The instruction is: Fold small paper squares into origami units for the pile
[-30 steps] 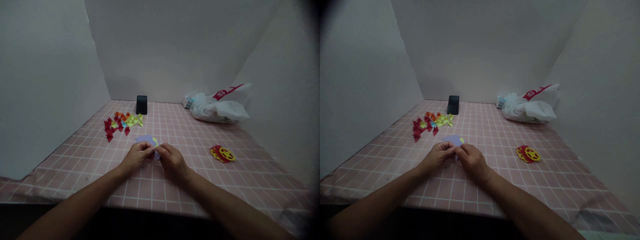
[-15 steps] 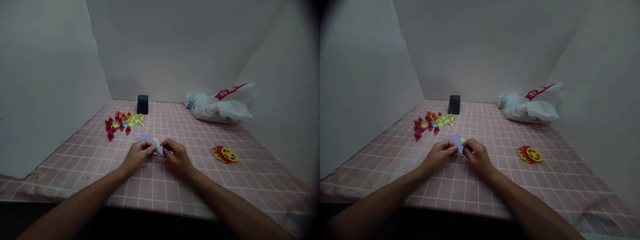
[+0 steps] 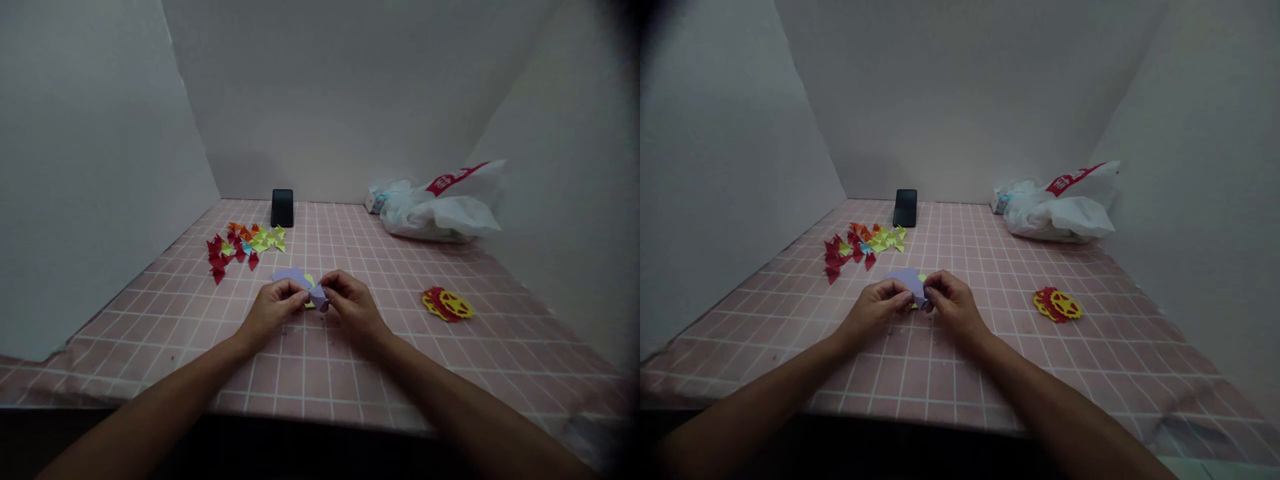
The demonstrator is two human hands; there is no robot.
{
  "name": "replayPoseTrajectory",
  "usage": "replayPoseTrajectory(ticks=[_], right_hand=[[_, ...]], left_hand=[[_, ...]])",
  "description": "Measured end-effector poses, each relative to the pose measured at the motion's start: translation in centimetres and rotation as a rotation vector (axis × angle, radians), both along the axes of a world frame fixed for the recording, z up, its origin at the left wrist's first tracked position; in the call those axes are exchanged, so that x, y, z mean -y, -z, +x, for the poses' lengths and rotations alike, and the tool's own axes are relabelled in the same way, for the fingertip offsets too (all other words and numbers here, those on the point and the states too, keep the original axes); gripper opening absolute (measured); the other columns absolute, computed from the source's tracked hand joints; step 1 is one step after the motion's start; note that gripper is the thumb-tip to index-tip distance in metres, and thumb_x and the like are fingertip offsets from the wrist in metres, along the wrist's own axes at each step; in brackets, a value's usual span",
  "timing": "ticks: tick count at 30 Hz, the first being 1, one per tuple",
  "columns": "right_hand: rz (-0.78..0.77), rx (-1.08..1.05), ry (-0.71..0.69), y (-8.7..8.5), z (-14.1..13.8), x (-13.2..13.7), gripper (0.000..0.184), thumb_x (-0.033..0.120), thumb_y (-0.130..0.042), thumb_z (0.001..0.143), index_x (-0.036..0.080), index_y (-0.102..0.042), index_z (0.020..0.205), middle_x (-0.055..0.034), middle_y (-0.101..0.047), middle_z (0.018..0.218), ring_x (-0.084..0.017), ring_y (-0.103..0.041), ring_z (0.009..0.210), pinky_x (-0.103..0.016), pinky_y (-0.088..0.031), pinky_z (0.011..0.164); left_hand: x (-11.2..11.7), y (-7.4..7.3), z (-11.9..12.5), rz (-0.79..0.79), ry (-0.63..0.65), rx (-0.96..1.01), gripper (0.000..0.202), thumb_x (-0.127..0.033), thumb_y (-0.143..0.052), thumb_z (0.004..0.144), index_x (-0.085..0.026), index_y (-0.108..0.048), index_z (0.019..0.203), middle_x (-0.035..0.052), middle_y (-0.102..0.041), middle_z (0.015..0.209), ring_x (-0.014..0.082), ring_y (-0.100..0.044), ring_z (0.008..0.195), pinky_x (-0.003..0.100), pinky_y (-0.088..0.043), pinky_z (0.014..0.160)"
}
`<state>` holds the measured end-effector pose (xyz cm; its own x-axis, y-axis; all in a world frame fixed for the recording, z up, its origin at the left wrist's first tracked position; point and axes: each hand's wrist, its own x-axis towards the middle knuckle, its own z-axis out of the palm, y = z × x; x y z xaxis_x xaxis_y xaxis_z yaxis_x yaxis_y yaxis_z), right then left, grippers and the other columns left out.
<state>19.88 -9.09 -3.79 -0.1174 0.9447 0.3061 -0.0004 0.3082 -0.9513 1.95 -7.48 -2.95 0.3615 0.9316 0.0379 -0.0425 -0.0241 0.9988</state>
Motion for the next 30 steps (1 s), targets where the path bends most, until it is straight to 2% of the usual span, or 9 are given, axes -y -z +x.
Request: replayPoseTrajectory(ticks=[4,7,9,12,16,19,22,27,30], right_hand=[[0.085,0.101,0.022,0.02,0.10,0.00,0.003,0.019,-0.059,0.088,0.019,-0.060,0.085,0.0014,-0.061,0.074,-0.012,-0.060,0.062,-0.025,-0.052,0.058],[0.120,0.051,0.030,0.21,-0.03,-0.04,0.009,0.020,-0.060,0.088,0.022,-0.058,0.097,0.0026,-0.060,0.074,-0.012,-0.059,0.063,-0.024,-0.051,0.058],[0.110,-0.027,0.039,0.28,-0.12,-0.04,0.015,0.022,-0.063,0.088,0.023,-0.056,0.101,0.0030,-0.059,0.076,-0.012,-0.059,0.065,-0.024,-0.051,0.059],[0.070,-0.101,0.056,0.17,-0.11,0.08,0.010,0.030,-0.062,0.092,0.023,-0.056,0.097,0.0010,-0.059,0.084,-0.012,-0.059,0.070,-0.026,-0.053,0.064],[0.087,-0.088,0.039,0.03,0.02,0.13,0.018,0.037,-0.066,0.090,0.022,-0.059,0.098,-0.0006,-0.059,0.090,-0.013,-0.059,0.073,-0.027,-0.052,0.066],[0.189,-0.013,0.059,0.27,0.03,-0.12,0.019,0.033,-0.075,0.083,0.022,-0.062,0.092,-0.0031,-0.059,0.100,-0.016,-0.060,0.085,-0.029,-0.053,0.071],[0.223,0.025,0.094,0.59,0.03,-0.35,0.008,0.027,-0.070,0.086,0.022,-0.065,0.086,-0.0060,-0.059,0.108,-0.019,-0.061,0.100,-0.032,-0.055,0.078],[0.304,0.086,0.123,0.27,0.07,-0.09,0.007,0.016,-0.066,0.089,0.022,-0.065,0.086,-0.0051,-0.063,0.102,-0.019,-0.063,0.098,-0.038,-0.053,0.086],[0.401,0.240,0.162,-0.31,0.04,0.32,0.013,0.010,-0.063,0.090,0.022,-0.065,0.088,-0.0058,-0.062,0.105,-0.019,-0.062,0.102,-0.038,-0.052,0.088]], left_hand=[[-0.10,0.44,0.01,-0.123,0.037,0.073,0.025,-0.038,-0.074,0.077,-0.016,-0.062,0.074,-0.0014,-0.062,0.067,0.0105,-0.055,0.060,0.025,-0.043,0.063],[-0.21,0.60,0.02,-0.147,0.059,0.097,0.025,-0.037,-0.077,0.075,-0.016,-0.062,0.074,-0.0008,-0.064,0.066,0.0104,-0.057,0.061,0.025,-0.044,0.064],[-0.25,0.55,0.05,-0.120,0.049,0.090,0.025,-0.037,-0.077,0.074,-0.016,-0.063,0.074,-0.0003,-0.065,0.067,0.0106,-0.058,0.061,0.025,-0.045,0.064],[-0.20,0.30,0.10,-0.053,-0.020,0.065,0.026,-0.038,-0.077,0.074,-0.015,-0.064,0.075,0.0004,-0.066,0.066,0.0111,-0.059,0.060,0.024,-0.046,0.062],[0.02,-0.09,0.19,0.034,-0.127,0.069,0.027,-0.038,-0.076,0.074,-0.015,-0.064,0.077,0.0000,-0.066,0.065,0.0115,-0.059,0.060,0.024,-0.046,0.060],[0.25,-0.28,0.31,0.077,-0.165,0.072,0.025,-0.037,-0.076,0.074,-0.015,-0.064,0.078,-0.0002,-0.066,0.065,0.0114,-0.059,0.060,0.024,-0.047,0.059],[0.43,-0.31,0.42,0.090,-0.175,0.068,0.024,-0.035,-0.076,0.075,-0.015,-0.064,0.079,0.0001,-0.067,0.066,0.0118,-0.061,0.060,0.024,-0.048,0.059],[0.47,-0.06,0.46,0.038,-0.109,0.088,0.025,-0.034,-0.076,0.077,-0.016,-0.061,0.084,-0.0002,-0.066,0.068,0.0116,-0.063,0.062,0.022,-0.050,0.059],[0.39,0.14,0.47,0.009,-0.082,0.171,0.033,-0.031,-0.078,0.077,-0.018,-0.058,0.099,0.0001,-0.069,0.081,0.0128,-0.066,0.070,0.024,-0.055,0.063]])
